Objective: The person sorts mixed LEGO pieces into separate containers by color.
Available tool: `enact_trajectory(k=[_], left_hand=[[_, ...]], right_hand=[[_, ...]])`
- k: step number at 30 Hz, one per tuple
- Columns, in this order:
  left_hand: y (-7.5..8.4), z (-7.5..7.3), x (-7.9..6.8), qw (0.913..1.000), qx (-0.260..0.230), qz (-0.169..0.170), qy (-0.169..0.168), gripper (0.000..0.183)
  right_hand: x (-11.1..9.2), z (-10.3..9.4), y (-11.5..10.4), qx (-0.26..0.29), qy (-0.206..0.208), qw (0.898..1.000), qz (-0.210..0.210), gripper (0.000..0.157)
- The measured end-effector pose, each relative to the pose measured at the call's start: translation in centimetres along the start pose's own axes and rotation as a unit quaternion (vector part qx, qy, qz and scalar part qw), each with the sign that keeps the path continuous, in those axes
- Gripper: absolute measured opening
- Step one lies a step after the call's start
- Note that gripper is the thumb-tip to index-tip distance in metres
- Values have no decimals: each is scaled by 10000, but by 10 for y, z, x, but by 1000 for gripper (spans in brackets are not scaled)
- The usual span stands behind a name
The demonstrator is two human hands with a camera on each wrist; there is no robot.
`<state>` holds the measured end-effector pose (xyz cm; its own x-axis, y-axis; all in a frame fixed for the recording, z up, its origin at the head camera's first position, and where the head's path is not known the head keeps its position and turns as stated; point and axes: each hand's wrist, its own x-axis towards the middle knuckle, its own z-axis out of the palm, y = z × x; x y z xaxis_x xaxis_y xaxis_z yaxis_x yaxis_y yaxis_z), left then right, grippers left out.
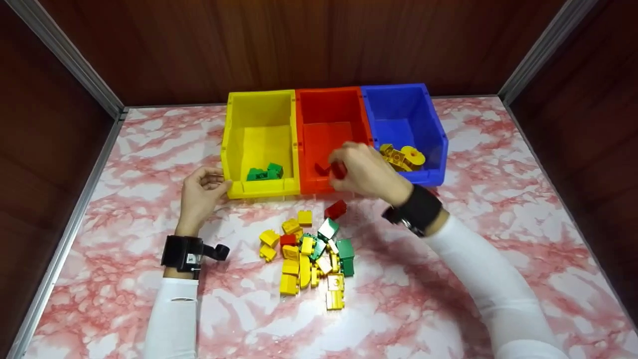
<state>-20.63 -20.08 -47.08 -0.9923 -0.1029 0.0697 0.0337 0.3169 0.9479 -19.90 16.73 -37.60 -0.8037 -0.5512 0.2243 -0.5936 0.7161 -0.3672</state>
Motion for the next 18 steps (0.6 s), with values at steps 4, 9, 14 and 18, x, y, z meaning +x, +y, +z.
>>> enact_trajectory(k=[4, 9, 14, 18], left_hand=[[0, 0, 0, 10000, 45, 14, 7, 30], [1, 0, 1, 10000, 29, 3, 20, 30], [1, 0, 1, 10000, -6, -20, 29, 30], [0, 0, 2, 10000, 22, -56, 41, 29]], right_hand=[[26, 4, 11, -120, -291, 9993, 221, 15], [51, 16, 26, -323, -754, 9948, 605, 25], [62, 27, 37, -557, -1013, 9893, 889, 29], [64, 35, 42, -619, -1166, 9865, 966, 30]])
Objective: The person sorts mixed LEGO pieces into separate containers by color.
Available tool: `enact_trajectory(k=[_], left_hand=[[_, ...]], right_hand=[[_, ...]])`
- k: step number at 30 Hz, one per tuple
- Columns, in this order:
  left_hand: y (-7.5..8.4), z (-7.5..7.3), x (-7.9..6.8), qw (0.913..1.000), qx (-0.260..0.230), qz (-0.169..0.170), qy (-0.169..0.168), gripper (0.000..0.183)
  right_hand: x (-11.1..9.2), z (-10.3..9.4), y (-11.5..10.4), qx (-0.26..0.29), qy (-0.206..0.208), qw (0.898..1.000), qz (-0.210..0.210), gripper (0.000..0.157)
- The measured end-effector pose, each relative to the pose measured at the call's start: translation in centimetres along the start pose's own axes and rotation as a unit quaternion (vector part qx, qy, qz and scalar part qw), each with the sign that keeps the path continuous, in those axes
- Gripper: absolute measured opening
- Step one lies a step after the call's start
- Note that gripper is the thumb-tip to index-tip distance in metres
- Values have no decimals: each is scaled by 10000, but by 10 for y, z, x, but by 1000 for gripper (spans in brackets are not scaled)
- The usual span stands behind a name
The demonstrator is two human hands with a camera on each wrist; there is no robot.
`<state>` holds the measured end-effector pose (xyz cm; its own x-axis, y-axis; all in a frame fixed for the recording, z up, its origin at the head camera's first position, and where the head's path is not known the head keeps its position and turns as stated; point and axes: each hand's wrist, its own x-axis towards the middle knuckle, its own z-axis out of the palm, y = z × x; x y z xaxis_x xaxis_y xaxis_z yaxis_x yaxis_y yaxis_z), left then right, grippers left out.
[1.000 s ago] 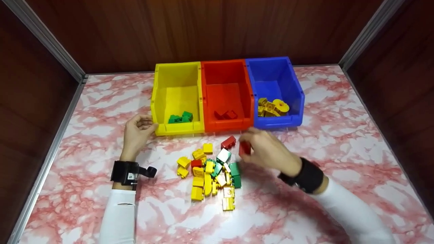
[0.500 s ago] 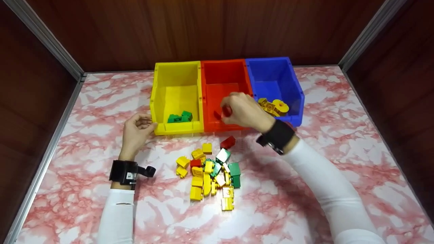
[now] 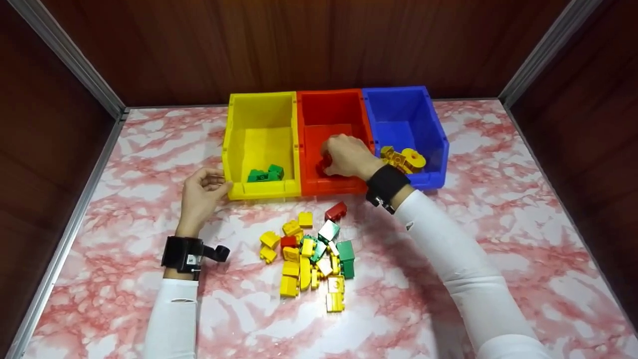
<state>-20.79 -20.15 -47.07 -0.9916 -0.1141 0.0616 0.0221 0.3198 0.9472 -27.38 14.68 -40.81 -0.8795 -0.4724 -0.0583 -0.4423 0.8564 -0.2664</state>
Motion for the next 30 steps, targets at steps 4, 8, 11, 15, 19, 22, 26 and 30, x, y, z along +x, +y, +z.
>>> enact_trajectory(k=[4, 8, 11, 15, 19, 22, 26, 30], left_hand=[[-1, 0, 0, 10000, 18, -8, -13, 30], [-2, -1, -1, 10000, 15, -31, -32, 30], [-2, -1, -2, 10000, -23, -8, -13, 30], [-1, -1, -2, 10000, -34, 68, -28, 30], [-1, -1, -2, 10000, -45, 66, 0, 29], [-1, -1, -2, 10000, -72, 35, -12, 29], [-2, 0, -1, 10000, -71, 41, -27, 29], [-2, 1, -1, 10000, -65, 39, -6, 29]], right_hand=[[-2, 3, 1, -42, -63, 10000, 29, 42], [-11, -1, -1, -92, 173, 9997, -159, 57], [-25, -8, -5, -19, 321, 9981, -535, 57], [-49, -19, -13, -73, 150, 9924, -1221, 62], [-72, -20, -22, -394, -233, 9821, -1825, 70], [-86, -13, -26, -589, -501, 9744, -2112, 73], [-98, 3, -26, -647, -752, 9681, -2300, 67], [-100, 19, -21, -560, -840, 9682, -2290, 58]])
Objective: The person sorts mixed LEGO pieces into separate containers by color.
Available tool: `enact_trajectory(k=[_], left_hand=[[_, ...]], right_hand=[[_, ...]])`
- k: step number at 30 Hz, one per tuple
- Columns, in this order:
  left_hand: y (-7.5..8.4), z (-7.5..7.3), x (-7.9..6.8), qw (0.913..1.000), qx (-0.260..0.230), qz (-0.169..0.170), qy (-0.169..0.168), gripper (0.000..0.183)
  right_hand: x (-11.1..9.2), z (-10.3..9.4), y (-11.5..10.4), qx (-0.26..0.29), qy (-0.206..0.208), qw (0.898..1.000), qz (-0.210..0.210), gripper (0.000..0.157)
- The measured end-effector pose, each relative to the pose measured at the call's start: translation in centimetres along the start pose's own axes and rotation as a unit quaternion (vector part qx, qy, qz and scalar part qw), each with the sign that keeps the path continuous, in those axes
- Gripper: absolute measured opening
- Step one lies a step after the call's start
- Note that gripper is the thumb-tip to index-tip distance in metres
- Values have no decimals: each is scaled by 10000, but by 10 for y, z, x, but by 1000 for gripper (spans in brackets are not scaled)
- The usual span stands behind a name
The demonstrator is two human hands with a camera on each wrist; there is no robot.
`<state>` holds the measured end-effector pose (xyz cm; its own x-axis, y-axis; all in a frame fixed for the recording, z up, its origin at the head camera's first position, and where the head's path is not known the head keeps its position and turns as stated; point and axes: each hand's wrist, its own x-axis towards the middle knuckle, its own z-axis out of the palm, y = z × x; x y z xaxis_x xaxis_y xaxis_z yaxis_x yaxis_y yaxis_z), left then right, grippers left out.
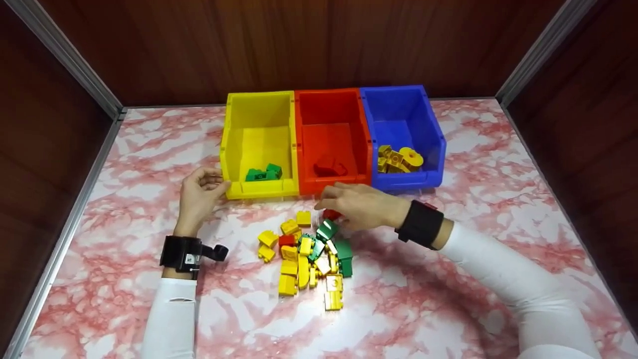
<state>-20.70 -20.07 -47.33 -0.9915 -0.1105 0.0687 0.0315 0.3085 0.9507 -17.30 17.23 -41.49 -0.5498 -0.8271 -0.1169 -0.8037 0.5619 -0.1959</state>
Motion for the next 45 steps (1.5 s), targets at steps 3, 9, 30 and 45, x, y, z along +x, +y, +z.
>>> enact_trajectory(k=[3, 9, 30, 45], left_hand=[[1, 0, 0, 10000, 27, -40, -32, 30], [3, 1, 1, 9999, 93, -109, -34, 31], [0, -2, 1, 9999, 101, -40, 43, 29], [0, -2, 1, 9999, 108, 47, 4, 29]], right_hand=[[2, 13, 5, 33, 45, 10000, 19, 51], [8, 30, 13, 207, 432, 9989, 19, 19], [13, -36, 23, 349, 1207, 9916, 303, 22], [28, -18, 65, -240, 1216, 9881, 914, 28]])
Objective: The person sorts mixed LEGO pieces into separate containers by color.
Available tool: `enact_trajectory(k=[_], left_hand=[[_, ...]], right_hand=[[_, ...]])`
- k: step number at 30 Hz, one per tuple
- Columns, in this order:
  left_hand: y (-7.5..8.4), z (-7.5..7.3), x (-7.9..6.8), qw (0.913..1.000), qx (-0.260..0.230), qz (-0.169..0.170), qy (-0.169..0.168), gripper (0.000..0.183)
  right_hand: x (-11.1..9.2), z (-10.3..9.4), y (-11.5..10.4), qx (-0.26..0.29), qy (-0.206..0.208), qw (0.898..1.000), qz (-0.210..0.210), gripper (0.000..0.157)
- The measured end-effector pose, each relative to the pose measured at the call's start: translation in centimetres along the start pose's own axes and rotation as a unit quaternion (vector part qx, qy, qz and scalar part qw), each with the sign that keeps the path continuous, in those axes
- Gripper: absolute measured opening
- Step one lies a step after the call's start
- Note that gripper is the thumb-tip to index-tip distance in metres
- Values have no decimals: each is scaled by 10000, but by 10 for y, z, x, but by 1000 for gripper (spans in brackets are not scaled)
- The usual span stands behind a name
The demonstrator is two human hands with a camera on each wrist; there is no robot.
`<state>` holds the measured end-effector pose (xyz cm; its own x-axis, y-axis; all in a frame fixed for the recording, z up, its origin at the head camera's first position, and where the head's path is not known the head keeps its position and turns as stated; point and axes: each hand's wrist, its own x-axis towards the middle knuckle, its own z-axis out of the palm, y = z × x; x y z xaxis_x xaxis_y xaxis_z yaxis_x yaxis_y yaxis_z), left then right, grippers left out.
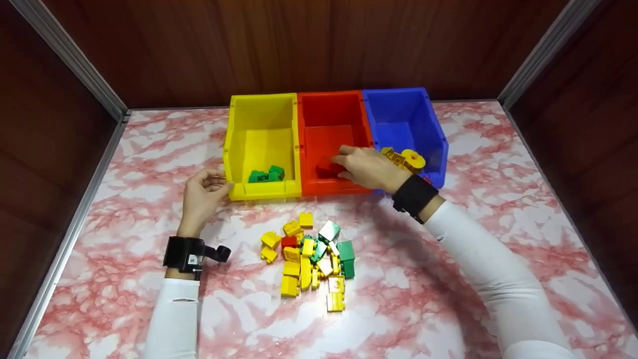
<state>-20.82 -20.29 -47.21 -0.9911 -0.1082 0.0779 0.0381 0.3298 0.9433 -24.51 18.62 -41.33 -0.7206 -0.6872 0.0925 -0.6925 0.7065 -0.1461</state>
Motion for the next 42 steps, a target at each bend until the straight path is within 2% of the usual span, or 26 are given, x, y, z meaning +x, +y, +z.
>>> enact_trajectory(k=[4, 8, 12, 15, 20, 25, 31, 35, 42], left_hand=[[0, 1, 1, 10000, -24, -22, 12, 28], [0, 1, 1, 10000, -42, -25, -28, 30], [0, 0, 0, 10000, -9, -69, -57, 31], [1, 0, -1, 10000, -22, -77, -45, 32], [2, -1, -1, 9999, -65, -133, -37, 33], [1, 1, -1, 9999, -44, -134, -7, 31], [1, 1, 0, 10000, -41, -78, 3, 31], [2, 0, -1, 9999, -64, -131, -19, 32], [3, 1, -2, 9999, 32, -132, -1, 32]], right_hand=[[-6, -1, 0, -124, 126, 9998, -104, 30], [-15, -9, -8, -104, 255, 9991, -325, 43], [-26, -15, -26, 132, 84, 9982, -573, 56], [-33, -15, -41, 352, -42, 9973, -646, 59], [-39, -3, -62, 651, -237, 9960, -563, 53], [-43, 21, -77, 809, -573, 9945, -337, 46], [-42, 45, -84, 1011, -655, 9923, -286, 27], [-39, 46, -85, 1101, -690, 9911, -281, 22], [-33, 42, -85, 1359, -944, 9862, 41, 16]])
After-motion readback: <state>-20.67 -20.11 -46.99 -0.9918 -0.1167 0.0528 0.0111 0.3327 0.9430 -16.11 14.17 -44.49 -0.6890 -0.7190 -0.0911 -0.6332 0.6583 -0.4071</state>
